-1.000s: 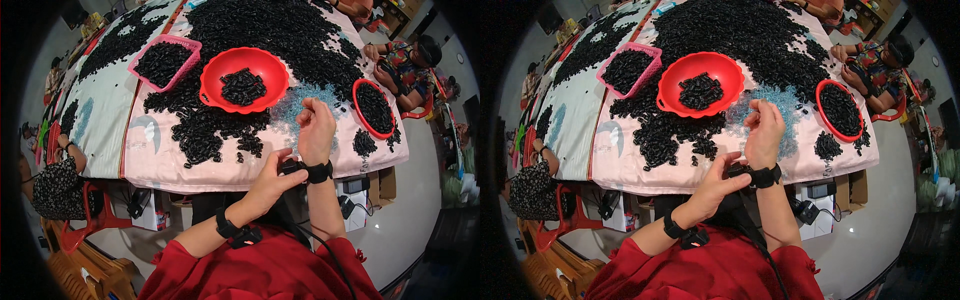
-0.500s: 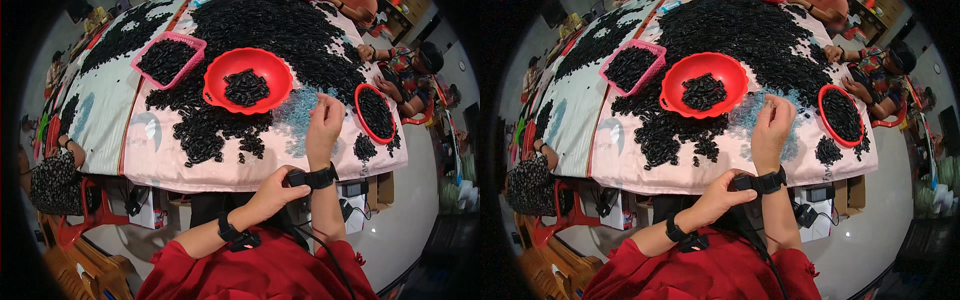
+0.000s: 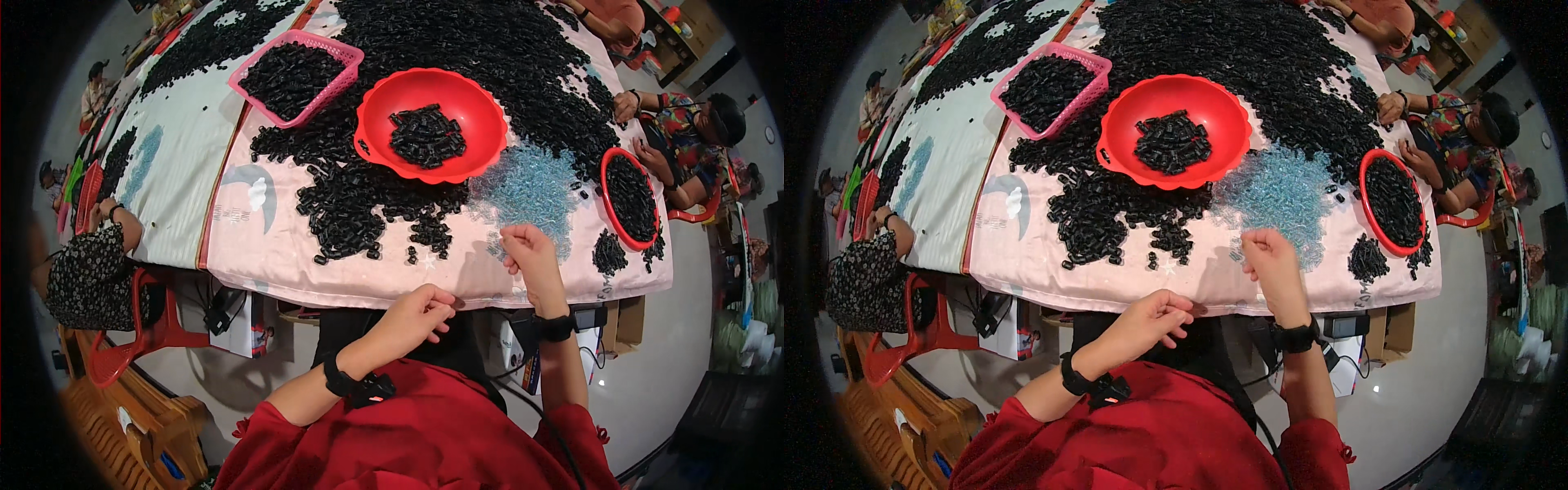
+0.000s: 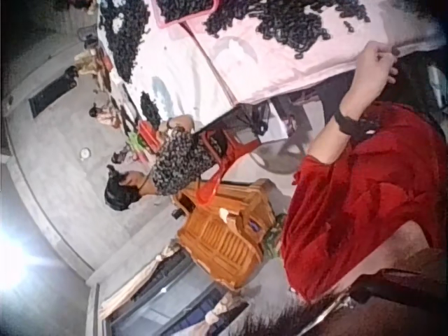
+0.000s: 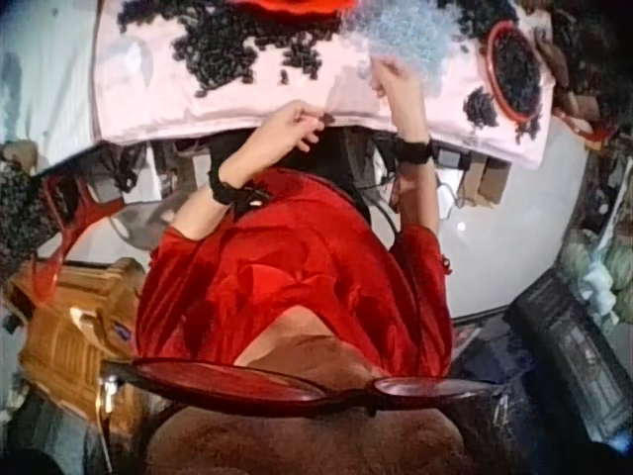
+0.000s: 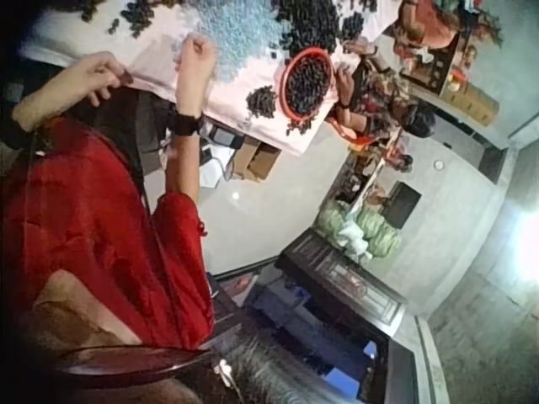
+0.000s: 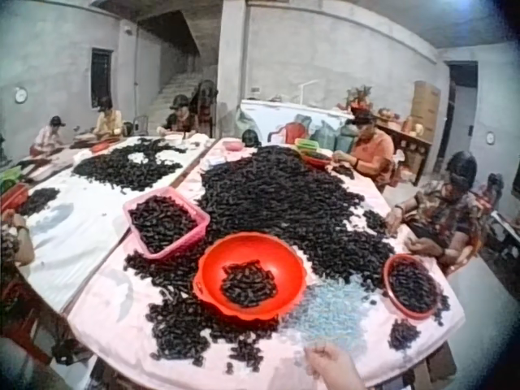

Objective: The person repeatedly picks small black plastic pieces and light-blue pins from a table, inserts a pin into each piece, and places the assembled units into a red bowl. The camera is head-mounted and shows the hands and table from above.

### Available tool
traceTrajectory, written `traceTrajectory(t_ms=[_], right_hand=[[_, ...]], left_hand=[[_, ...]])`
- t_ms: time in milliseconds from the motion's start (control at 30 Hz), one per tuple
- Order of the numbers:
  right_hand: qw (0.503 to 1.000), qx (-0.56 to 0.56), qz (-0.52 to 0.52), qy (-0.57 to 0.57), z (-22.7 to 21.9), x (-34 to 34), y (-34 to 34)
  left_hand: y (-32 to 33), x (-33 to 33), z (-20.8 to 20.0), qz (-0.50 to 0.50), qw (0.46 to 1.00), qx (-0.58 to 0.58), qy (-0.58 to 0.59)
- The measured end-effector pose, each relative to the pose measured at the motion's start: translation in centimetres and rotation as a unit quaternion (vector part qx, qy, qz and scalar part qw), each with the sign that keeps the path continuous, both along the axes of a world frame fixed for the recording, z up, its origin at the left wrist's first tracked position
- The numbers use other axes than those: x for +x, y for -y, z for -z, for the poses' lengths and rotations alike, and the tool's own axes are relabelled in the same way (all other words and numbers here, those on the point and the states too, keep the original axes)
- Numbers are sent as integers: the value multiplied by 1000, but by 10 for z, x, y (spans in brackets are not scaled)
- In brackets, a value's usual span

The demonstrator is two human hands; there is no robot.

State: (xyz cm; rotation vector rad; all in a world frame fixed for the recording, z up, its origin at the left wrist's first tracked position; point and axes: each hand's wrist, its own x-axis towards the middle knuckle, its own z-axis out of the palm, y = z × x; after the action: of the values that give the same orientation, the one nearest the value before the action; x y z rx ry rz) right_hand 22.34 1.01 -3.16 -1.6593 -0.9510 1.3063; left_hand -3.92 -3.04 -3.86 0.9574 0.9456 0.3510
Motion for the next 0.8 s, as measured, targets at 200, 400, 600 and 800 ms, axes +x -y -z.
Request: traceTrajectory(t_ms=[200,400,600,800], right_hand=[[894,150,-114,408,11,-10,14],[863,192,-138,447,19,-18,0],[890,245,-89,374,21,-10,-27],[831,255,-174,463,13,-9,-41]], left_hand=[[2,-3,2,30,999,-1,-30],[8,10,12,72,996,34,-31],[3,7,2,89,993,63,-37],[-4,-4,-1,84,995,41,-44]])
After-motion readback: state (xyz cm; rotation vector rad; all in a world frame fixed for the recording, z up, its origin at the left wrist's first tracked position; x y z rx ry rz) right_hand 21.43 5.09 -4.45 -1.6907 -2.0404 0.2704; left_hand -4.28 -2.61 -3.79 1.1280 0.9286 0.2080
